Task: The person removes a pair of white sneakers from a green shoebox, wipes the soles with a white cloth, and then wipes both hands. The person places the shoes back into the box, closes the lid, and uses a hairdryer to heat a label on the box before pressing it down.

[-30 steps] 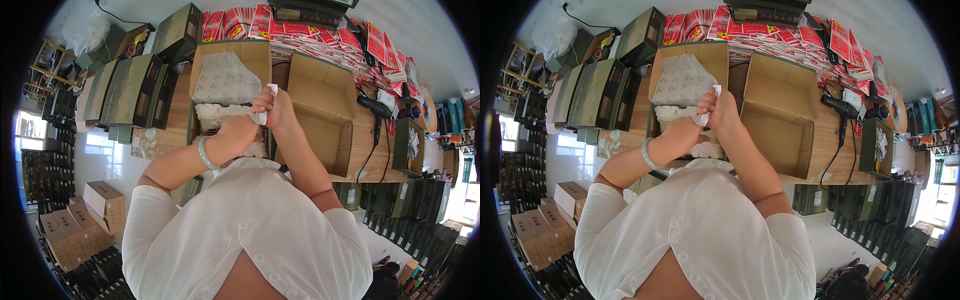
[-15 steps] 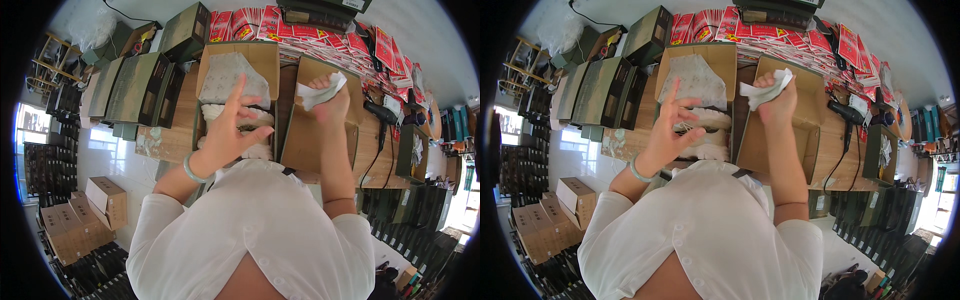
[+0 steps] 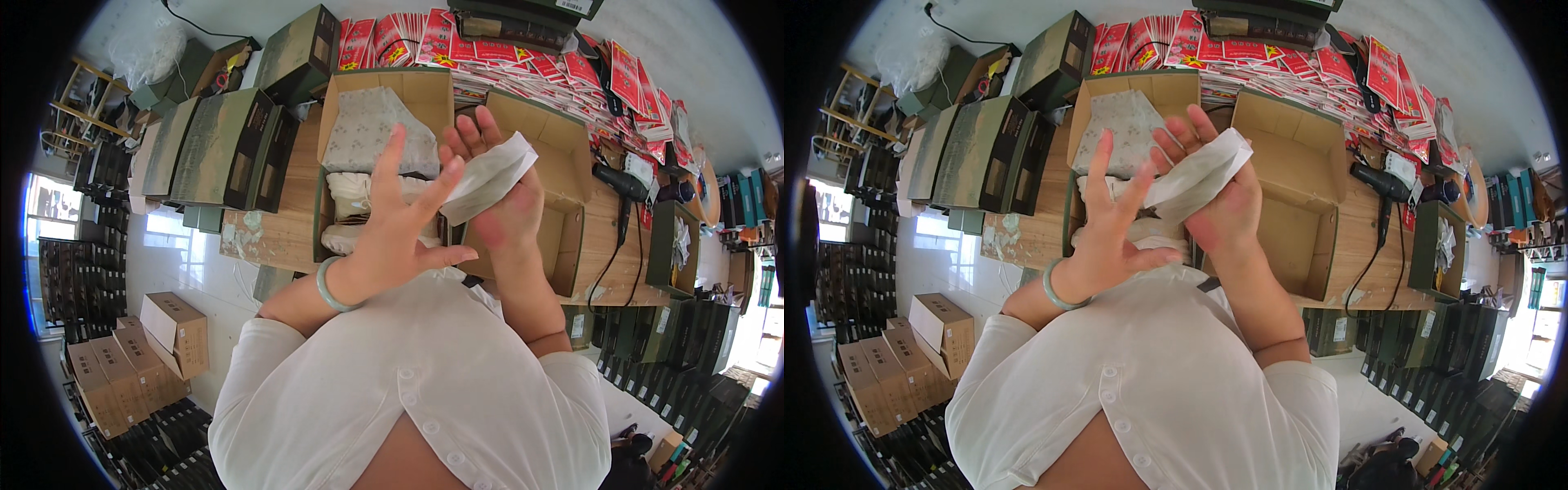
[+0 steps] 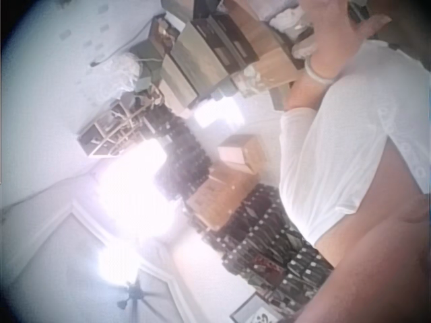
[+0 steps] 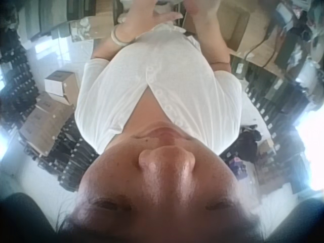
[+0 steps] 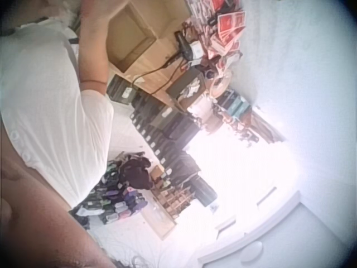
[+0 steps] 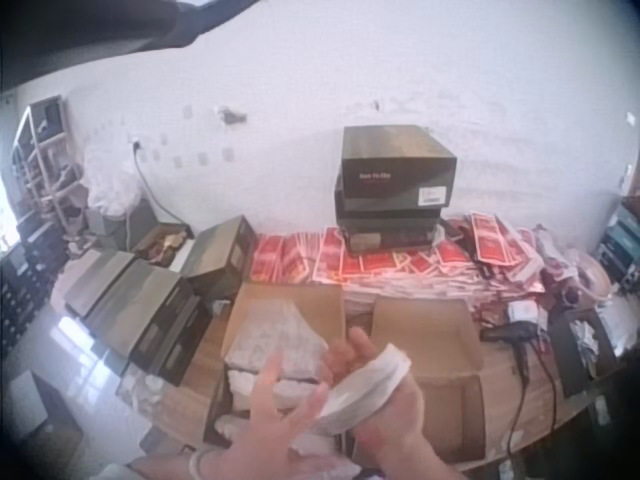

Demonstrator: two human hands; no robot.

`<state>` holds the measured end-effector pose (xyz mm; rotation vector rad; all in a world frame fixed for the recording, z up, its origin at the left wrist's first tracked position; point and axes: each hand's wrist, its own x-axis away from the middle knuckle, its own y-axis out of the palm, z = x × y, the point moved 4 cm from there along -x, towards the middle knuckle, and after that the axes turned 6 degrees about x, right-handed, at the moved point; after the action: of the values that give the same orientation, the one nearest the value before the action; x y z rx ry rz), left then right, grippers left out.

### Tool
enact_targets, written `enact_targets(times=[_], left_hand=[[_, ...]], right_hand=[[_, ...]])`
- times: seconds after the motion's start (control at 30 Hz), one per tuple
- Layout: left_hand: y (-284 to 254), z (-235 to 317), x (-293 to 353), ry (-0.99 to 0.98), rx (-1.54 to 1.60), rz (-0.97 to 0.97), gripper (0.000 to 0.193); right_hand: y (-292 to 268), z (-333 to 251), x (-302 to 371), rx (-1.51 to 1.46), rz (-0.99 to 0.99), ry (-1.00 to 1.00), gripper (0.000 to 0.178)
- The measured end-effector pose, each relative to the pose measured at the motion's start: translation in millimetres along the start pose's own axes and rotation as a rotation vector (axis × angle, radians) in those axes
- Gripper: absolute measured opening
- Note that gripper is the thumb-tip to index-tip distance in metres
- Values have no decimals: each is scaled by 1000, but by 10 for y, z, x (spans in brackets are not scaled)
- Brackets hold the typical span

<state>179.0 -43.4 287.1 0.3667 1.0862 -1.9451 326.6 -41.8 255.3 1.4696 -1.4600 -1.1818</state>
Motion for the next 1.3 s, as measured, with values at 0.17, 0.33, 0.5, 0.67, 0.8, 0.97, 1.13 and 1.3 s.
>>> enact_targets(times=[0.17, 0.33, 0.5, 0.67, 0.8, 0.97, 1.13, 1.3], left_hand=[[86, 58, 36, -14, -292, -71, 76], [104, 70, 48, -35, -365, -74, 77], [96, 68, 59, -25, -382, -110, 83], [106, -34, 137, -3, -250, -162, 82], [217, -97, 212, -43, 1, -211, 65], [198, -152, 253, -8, 115, -269, 63], [161, -158, 247, -99, 236, -219, 81], [173, -147, 239, -87, 214, -229, 94]], right_hand=[[177, 138, 48, -18, -42, 73, 63], [261, 155, 78, -20, -133, 73, 69], [339, 178, 138, 205, -58, 26, 71], [244, 231, 224, 421, 96, 18, 43], [174, 228, 207, 295, 47, 91, 44], [221, 222, 179, 190, -10, 274, 44], [580, 271, 221, 396, 359, 134, 39], [414, 290, 240, 486, 143, 38, 39]])
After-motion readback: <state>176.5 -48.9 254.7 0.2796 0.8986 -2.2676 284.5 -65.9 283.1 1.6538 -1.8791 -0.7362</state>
